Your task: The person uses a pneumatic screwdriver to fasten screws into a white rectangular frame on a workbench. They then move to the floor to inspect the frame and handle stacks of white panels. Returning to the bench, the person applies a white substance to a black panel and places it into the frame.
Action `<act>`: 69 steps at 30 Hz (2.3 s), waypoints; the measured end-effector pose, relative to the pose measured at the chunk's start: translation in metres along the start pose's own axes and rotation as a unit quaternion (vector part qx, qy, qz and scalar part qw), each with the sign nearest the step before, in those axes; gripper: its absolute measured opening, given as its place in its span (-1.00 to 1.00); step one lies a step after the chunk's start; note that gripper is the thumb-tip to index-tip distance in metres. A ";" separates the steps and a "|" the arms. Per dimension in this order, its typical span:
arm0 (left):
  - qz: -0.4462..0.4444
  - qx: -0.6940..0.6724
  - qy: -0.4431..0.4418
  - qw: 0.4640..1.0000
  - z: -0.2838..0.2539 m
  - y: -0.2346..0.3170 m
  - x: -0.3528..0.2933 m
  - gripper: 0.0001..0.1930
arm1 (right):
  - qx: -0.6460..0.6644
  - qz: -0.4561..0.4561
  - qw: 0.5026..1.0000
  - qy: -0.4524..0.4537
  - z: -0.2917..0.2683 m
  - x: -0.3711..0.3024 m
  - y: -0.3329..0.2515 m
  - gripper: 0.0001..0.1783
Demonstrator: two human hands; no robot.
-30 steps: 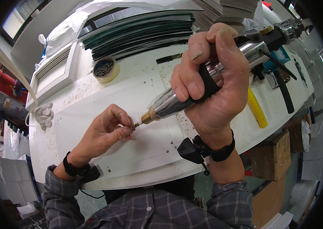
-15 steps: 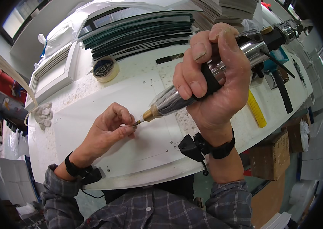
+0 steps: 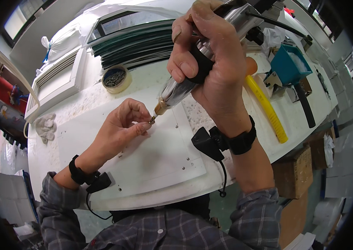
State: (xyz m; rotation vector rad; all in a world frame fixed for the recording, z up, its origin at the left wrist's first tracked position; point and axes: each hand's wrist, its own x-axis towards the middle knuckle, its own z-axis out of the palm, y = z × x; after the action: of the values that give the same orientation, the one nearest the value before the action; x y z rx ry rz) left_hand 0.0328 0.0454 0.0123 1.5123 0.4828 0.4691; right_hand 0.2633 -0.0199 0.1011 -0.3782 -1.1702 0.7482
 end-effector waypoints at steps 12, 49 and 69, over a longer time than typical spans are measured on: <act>0.050 0.223 -0.004 0.974 -0.005 -0.002 0.064 -0.78 | -0.147 0.085 0.984 0.046 0.004 0.034 0.028 -0.73; 0.120 0.543 0.066 0.828 -0.019 0.023 -0.085 -0.74 | -0.098 0.029 0.995 0.021 0.020 0.029 0.008 -0.58; 0.178 0.651 0.048 0.736 -0.004 0.005 -0.077 -0.74 | 0.006 0.041 0.997 -0.066 0.038 0.017 -0.009 -0.62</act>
State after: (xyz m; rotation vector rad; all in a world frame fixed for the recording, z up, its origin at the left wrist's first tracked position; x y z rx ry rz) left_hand -0.0326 0.0052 0.0184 3.0048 0.6441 0.5202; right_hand 0.2349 -0.0186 0.1324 -0.3731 -1.2796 0.8605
